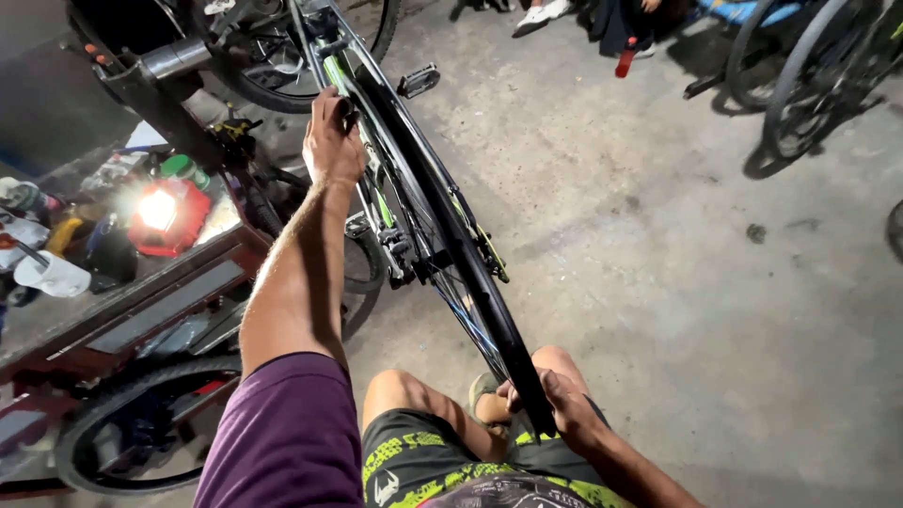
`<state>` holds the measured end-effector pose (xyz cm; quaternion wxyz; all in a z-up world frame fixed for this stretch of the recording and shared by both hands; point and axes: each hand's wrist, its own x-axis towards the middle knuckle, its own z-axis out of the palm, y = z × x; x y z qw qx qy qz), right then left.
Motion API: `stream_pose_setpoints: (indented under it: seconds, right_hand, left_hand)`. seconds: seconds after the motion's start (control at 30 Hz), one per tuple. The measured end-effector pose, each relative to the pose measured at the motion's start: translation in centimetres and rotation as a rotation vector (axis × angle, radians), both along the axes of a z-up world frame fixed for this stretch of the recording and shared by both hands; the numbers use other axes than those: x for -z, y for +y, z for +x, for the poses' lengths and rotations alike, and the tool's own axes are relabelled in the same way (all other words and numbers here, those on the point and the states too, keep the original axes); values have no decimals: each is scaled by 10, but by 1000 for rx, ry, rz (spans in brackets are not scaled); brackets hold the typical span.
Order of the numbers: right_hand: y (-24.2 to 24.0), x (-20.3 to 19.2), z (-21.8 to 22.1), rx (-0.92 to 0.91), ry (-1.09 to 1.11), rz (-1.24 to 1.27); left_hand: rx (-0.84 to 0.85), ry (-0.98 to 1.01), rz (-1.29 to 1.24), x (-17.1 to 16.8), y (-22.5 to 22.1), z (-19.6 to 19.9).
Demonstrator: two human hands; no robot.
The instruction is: Inspecting and assembling the hub components of a bicycle wheel while rotating it to check for smooth operation.
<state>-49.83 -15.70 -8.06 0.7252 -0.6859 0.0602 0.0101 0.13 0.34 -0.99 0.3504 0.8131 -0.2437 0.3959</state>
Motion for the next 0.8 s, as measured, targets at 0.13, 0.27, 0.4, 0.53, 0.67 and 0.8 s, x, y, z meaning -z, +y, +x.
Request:
stream_pose_setpoints:
  seconds: [0.13,0.27,0.4,0.53,0.67,0.8]
  right_hand:
    - [-5,34,-2,32,-116,187]
    - [-12,61,3,28,-100,176]
    - [-18,71,16,-39,-67,61]
    - [-31,26,50,14,12,-167]
    - [-44,-69,94,506,313,-711]
    - [-67,-164,132,43,-282,120]
  left_hand:
    - [-8,134,46,7,4,-14]
    - [89,-78,-238,1,11,-65]
    - [216,39,-458,5,6,-93]
    - [412,224,-597,-23,12,-141]
    - [529,193,-585,-63,29,-198]
    - [577,116,-669,-73,13,-213]
